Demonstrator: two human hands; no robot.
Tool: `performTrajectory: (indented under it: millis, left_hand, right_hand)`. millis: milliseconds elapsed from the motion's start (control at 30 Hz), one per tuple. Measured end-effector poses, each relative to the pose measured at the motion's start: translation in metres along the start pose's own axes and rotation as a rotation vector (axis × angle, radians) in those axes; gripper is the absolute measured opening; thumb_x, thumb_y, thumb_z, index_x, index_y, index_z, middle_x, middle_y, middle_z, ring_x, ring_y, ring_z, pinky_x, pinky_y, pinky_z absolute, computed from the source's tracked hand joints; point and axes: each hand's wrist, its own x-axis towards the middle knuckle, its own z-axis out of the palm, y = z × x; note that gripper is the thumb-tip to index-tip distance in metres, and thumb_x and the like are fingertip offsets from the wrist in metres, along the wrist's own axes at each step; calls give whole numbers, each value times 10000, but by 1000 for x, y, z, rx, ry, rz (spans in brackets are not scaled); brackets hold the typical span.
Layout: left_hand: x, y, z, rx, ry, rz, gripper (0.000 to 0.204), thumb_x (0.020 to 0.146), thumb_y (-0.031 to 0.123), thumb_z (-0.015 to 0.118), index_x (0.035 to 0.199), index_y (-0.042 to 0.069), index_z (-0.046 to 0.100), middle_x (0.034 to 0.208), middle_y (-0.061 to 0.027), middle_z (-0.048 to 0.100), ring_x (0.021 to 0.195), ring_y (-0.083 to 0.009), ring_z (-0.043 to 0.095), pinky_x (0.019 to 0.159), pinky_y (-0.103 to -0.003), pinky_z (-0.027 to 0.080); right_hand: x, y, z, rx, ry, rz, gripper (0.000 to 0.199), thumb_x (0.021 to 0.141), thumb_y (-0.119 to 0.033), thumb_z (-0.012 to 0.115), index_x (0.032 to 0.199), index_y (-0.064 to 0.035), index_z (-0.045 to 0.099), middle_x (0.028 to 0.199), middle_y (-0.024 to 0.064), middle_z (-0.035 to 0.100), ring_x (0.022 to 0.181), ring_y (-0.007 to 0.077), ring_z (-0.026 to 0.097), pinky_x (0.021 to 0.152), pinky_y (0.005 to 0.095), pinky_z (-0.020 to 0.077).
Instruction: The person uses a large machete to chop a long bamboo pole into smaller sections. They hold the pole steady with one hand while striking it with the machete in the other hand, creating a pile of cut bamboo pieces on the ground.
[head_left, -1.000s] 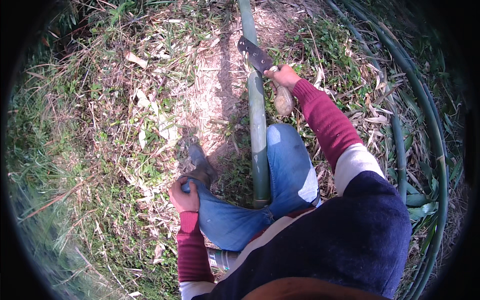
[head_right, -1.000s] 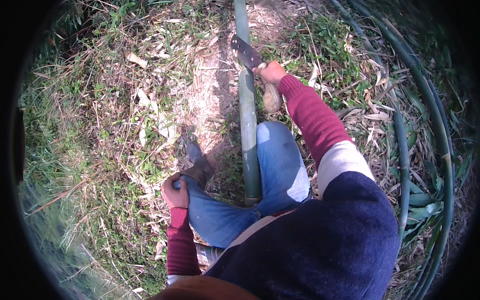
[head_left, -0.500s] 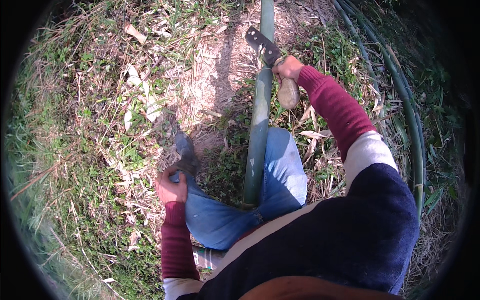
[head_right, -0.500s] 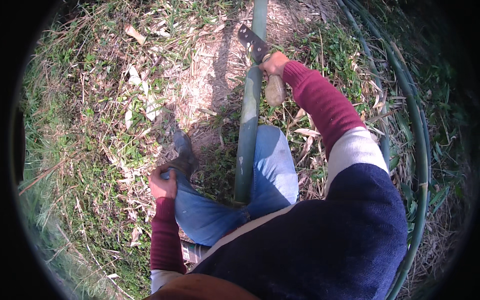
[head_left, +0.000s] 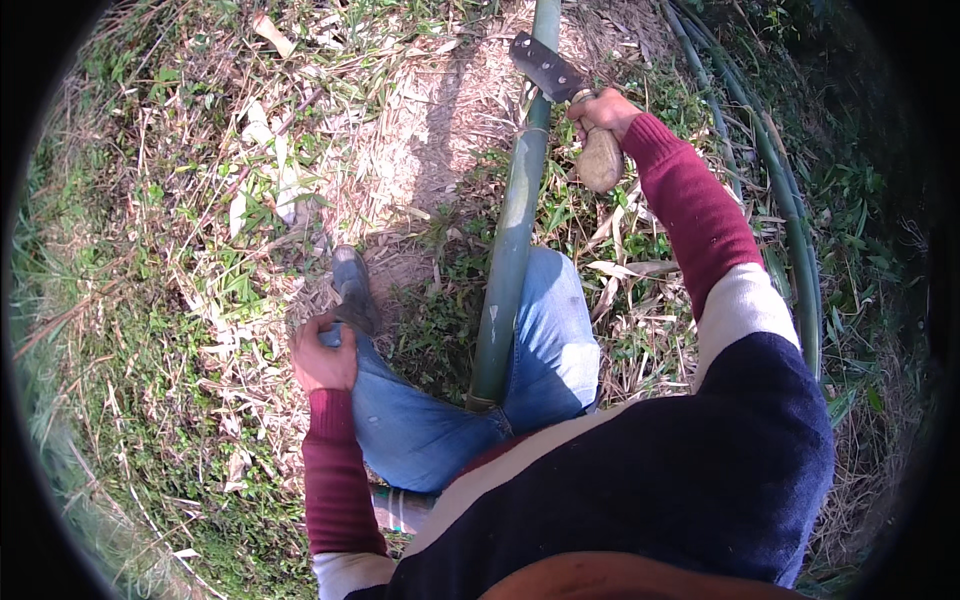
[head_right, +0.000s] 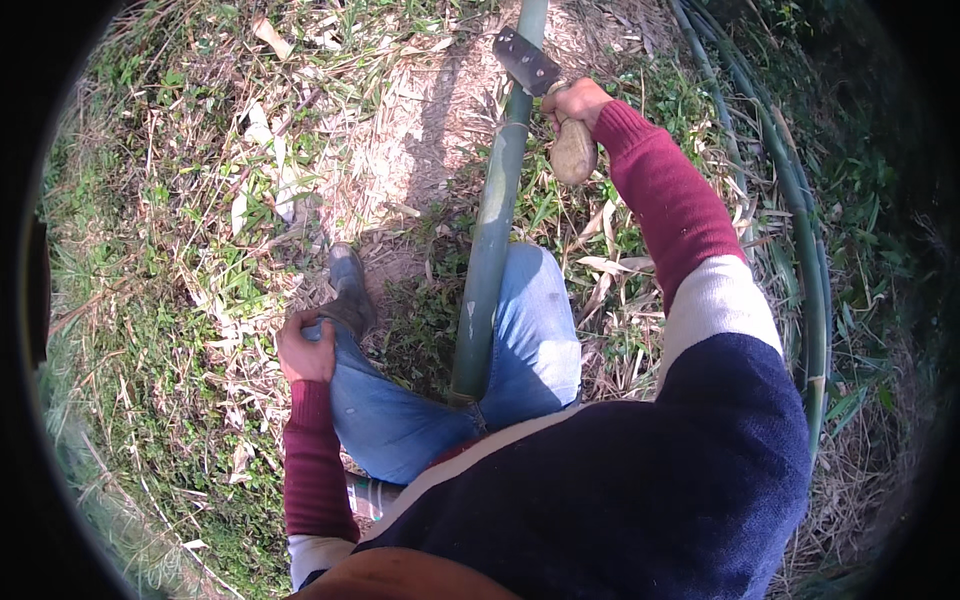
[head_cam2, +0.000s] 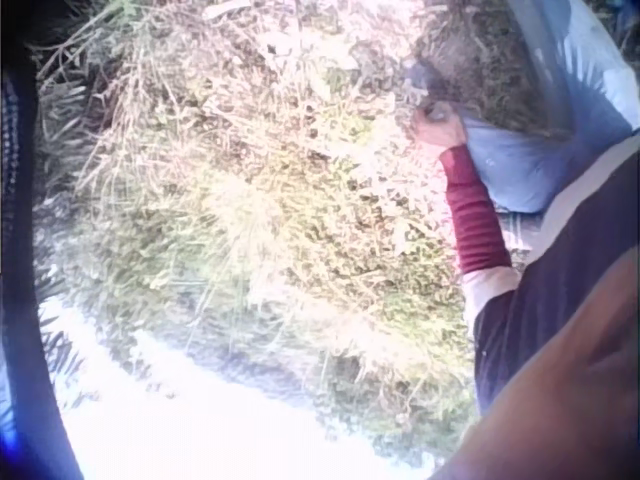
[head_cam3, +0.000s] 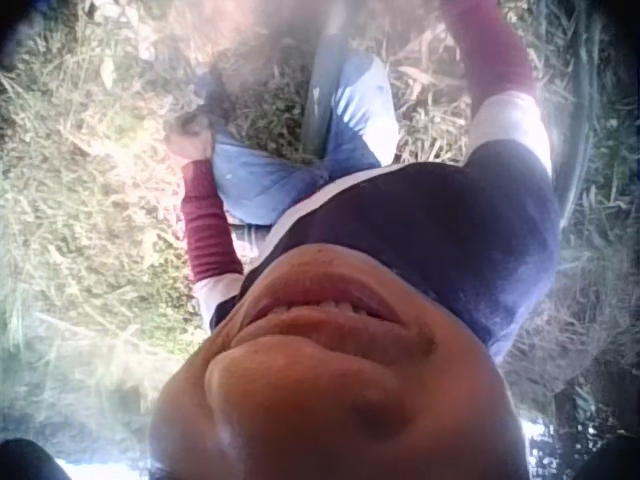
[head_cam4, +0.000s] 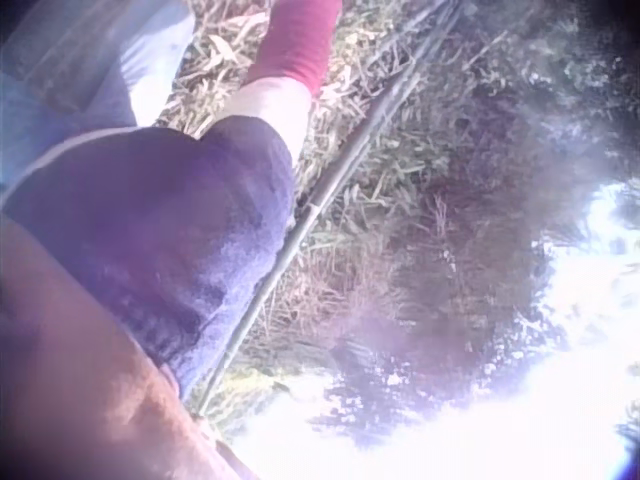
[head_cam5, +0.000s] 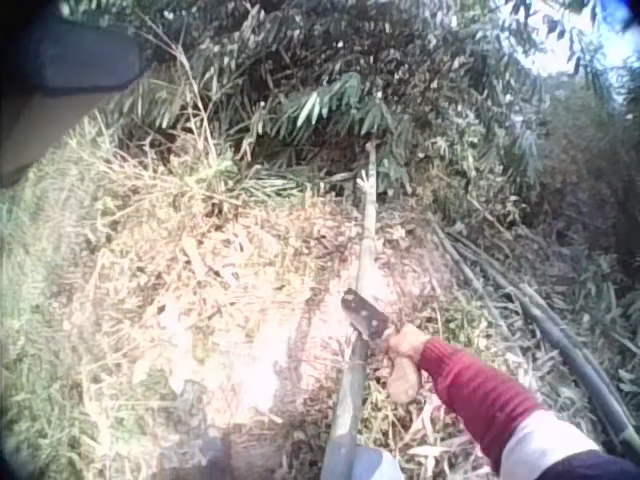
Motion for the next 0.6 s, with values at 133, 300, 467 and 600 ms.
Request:
performTrajectory:
  millis: [133, 300, 467, 600]
  left_hand:
    - [-1, -7, -1, -16, 0, -29, 254, 770, 264, 696, 953, 87, 712, 928, -91, 674, 994, -314, 606, 931, -447, 483]
    - [1, 0, -4, 35, -12, -17, 236, 781, 260, 696, 947, 94, 712, 945, -88, 687, 991, -327, 618, 926, -441, 492]
    - [0, -4, -7, 36, -25, -11, 243, 780, 255, 707, 958, 91, 723, 949, -83, 695, 984, -310, 622, 917, -427, 492]
    - [1, -4, -10, 25, -20, -46, 242, 785, 259, 705, 956, 89, 723, 943, -82, 695, 979, -311, 624, 931, -419, 484]
  right_hand:
    - [18, -26, -42, 413, 418, -176, 175, 913, -73, 660, 896, 92, 603, 666, 123, 620, 523, 233, 631, 475, 395, 567]
    - [-40, 28, -1, 79, 46, 28, 128, 869, -17, 672, 889, 79, 589, 659, 111, 610, 517, 223, 626, 478, 377, 564]
    - [-45, 27, -3, 159, -187, 162, 154, 846, 2, 700, 923, 58, 579, 700, 119, 618, 538, 232, 629, 508, 400, 574]
    - [-43, 26, 2, 298, -153, 128, 217, 856, 22, 686, 1016, 68, 547, 716, 124, 623, 548, 233, 626, 529, 411, 583]
